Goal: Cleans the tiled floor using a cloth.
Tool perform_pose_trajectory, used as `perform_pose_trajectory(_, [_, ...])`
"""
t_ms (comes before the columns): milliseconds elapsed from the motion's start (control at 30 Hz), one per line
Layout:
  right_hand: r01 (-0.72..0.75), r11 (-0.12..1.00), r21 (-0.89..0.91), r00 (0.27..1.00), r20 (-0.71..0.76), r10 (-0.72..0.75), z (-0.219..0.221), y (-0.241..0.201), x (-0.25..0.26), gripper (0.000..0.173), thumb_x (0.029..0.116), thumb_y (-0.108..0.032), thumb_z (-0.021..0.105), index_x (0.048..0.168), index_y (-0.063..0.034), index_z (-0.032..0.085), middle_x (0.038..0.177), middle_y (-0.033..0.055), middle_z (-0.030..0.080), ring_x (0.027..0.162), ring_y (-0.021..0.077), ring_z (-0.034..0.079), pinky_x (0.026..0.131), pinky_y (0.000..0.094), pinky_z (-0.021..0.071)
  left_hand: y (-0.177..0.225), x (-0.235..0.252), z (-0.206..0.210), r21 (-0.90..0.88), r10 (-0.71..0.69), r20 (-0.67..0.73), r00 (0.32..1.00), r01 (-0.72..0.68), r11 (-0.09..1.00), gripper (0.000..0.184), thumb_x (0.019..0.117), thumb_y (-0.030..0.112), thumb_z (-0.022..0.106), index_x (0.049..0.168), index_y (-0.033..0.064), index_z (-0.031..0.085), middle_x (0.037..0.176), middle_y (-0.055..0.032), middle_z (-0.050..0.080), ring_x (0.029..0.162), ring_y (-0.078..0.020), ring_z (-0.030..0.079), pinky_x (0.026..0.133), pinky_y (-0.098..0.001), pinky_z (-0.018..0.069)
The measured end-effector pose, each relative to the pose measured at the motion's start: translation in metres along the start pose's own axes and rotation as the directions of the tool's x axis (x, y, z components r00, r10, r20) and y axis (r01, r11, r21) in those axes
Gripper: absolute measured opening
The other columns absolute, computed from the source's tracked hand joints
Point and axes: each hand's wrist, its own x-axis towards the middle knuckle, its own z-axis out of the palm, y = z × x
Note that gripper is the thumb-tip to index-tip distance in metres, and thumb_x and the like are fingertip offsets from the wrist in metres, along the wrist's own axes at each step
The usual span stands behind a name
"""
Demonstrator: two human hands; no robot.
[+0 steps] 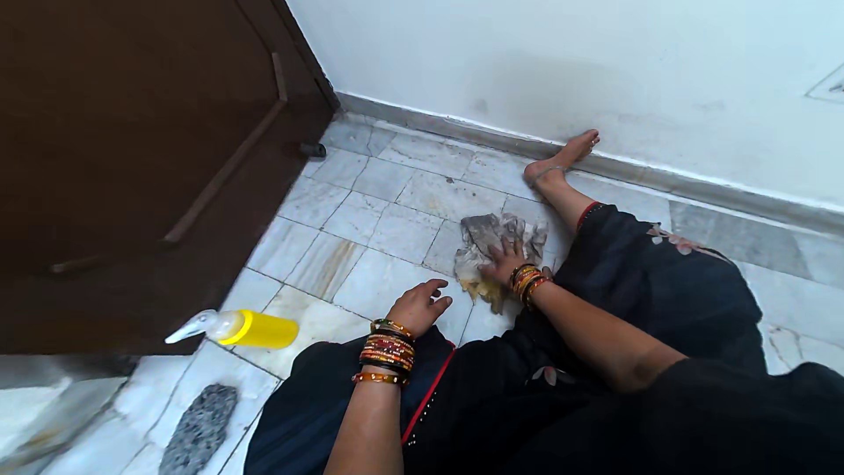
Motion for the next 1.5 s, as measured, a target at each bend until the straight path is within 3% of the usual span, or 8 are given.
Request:
perform_pose_trajectory(167, [0.000, 0.995, -0.103, 0.993, -0.119, -0.012, -0.014, -0.012, 0.002, 0.079, 0.0936, -0.070, 0.056, 0.157, -0.0244, 0.045, 0.162, 0.0232, 0.038, 0.154, 0.0504, 0.021, 0.117, 0.0805, 0.0021, -0.001, 0.005, -0.002, -0.023, 0.002, 0.032, 0.999, -0.001, 1.000, 0.049, 0.1068, 0.033, 0.056, 0.150, 0.0100, 0.051, 0.139, -0.0167, 0.061, 0.125, -0.0314, 0.063, 0.108, -0.0509, 0.0474])
perform_pose_trajectory(367, [-0.112, 0.994, -0.020, 0.981, -0.161, 0.107, 0.013, 0.006, 0.033, 0.102, 0.0831, -0.084, 0.056, 0.165, -0.0342, 0.022, 0.173, 0.0189, -0.008, 0.156, 0.0531, -0.010, 0.110, 0.0873, -0.0008, 0.003, 0.006, -0.006, -0.017, 0.014, 0.022, 1.000, -0.014, 1.000, 0.049, 0.1067, 0.036, 0.055, 0.150, 0.0126, 0.051, 0.142, -0.0151, 0.060, 0.128, -0.0304, 0.061, 0.109, -0.0512, 0.0469])
perform_pose_trajectory(600, [-0.134, 0.988, -0.075, 0.960, -0.256, 0.111, 0.016, 0.004, 0.081, 0.108, 0.0798, -0.091, 0.048, 0.166, -0.0319, 0.021, 0.172, 0.0229, -0.004, 0.156, 0.0531, -0.008, 0.113, 0.0843, 0.0000, 0.010, -0.004, -0.006, 0.030, 0.105, 0.026, 0.994, -0.106, 0.994, 0.053, 0.1054, 0.040, 0.051, 0.151, 0.0129, 0.051, 0.146, -0.0144, 0.058, 0.132, -0.0324, 0.058, 0.112, -0.0512, 0.0440])
perform_pose_trajectory(833, [-0.114, 0.986, -0.119, 0.958, -0.276, 0.078, -0.006, -0.003, 0.138, 0.100, 0.0854, -0.088, 0.044, 0.165, -0.0310, 0.025, 0.173, 0.0225, -0.001, 0.157, 0.0523, -0.004, 0.114, 0.0833, 0.0017, -0.002, -0.055, -0.023, 0.147, 0.236, -0.314, 0.919, -0.199, 0.969, 0.052, 0.1012, 0.038, 0.058, 0.144, 0.0087, 0.059, 0.137, -0.0185, 0.064, 0.121, -0.0397, 0.065, 0.098, -0.0596, 0.0528])
perform_pose_trajectory(1067, [-0.004, 0.993, -0.117, 0.956, -0.293, -0.030, -0.039, -0.017, 0.208, 0.081, 0.0985, -0.071, 0.041, 0.165, -0.0280, 0.025, 0.172, 0.0235, 0.004, 0.157, 0.0524, 0.000, 0.115, 0.0818, 0.0029, -0.031, -0.063, -0.040, 0.047, 0.121, -0.338, 0.933, -0.112, 0.993, 0.052, 0.1027, 0.035, 0.059, 0.144, 0.0036, 0.057, 0.139, -0.0216, 0.063, 0.124, -0.0413, 0.063, 0.103, -0.0594, 0.0505])
perform_pose_trajectory(1200, [0.030, 0.999, -0.018, 0.981, -0.190, -0.033, -0.069, -0.052, 0.242, 0.081, 0.1003, -0.074, 0.033, 0.167, -0.0325, 0.012, 0.171, 0.0261, -0.002, 0.156, 0.0548, -0.005, 0.114, 0.0827, -0.0018, -0.031, -0.043, -0.035, -0.030, 0.131, -0.142, 0.981, -0.137, 0.990, 0.054, 0.1029, 0.036, 0.058, 0.147, 0.0058, 0.055, 0.140, -0.0215, 0.061, 0.127, -0.0409, 0.061, 0.104, -0.0596, 0.0493])
perform_pose_trajectory(1333, [0.110, 0.989, -0.095, 0.988, -0.101, -0.120, -0.059, -0.110, 0.265, 0.086, 0.0933, -0.083, 0.035, 0.165, -0.0363, 0.024, 0.171, 0.0261, -0.003, 0.155, 0.0556, -0.007, 0.114, 0.0837, -0.0032, -0.027, -0.031, -0.032, -0.084, 0.273, -0.230, 0.934, -0.299, 0.950, 0.051, 0.1030, 0.037, 0.058, 0.145, 0.0090, 0.058, 0.137, -0.0174, 0.064, 0.122, -0.0349, 0.065, 0.098, -0.0547, 0.0544])
perform_pose_trajectory(1500, [0.319, 0.925, -0.207, 0.946, 0.013, -0.324, -0.009, -0.192, 0.252, 0.093, 0.0873, -0.084, 0.048, 0.164, -0.0373, 0.026, 0.172, 0.0256, -0.006, 0.155, 0.0552, -0.009, 0.114, 0.0840, -0.0007, -0.035, -0.023, -0.031, -0.112, 0.213, -0.148, 0.966, -0.231, 0.967, 0.052, 0.1028, 0.039, 0.057, 0.147, 0.0101, 0.056, 0.138, -0.0165, 0.063, 0.124, -0.0350, 0.063, 0.102, -0.0546, 0.0518])
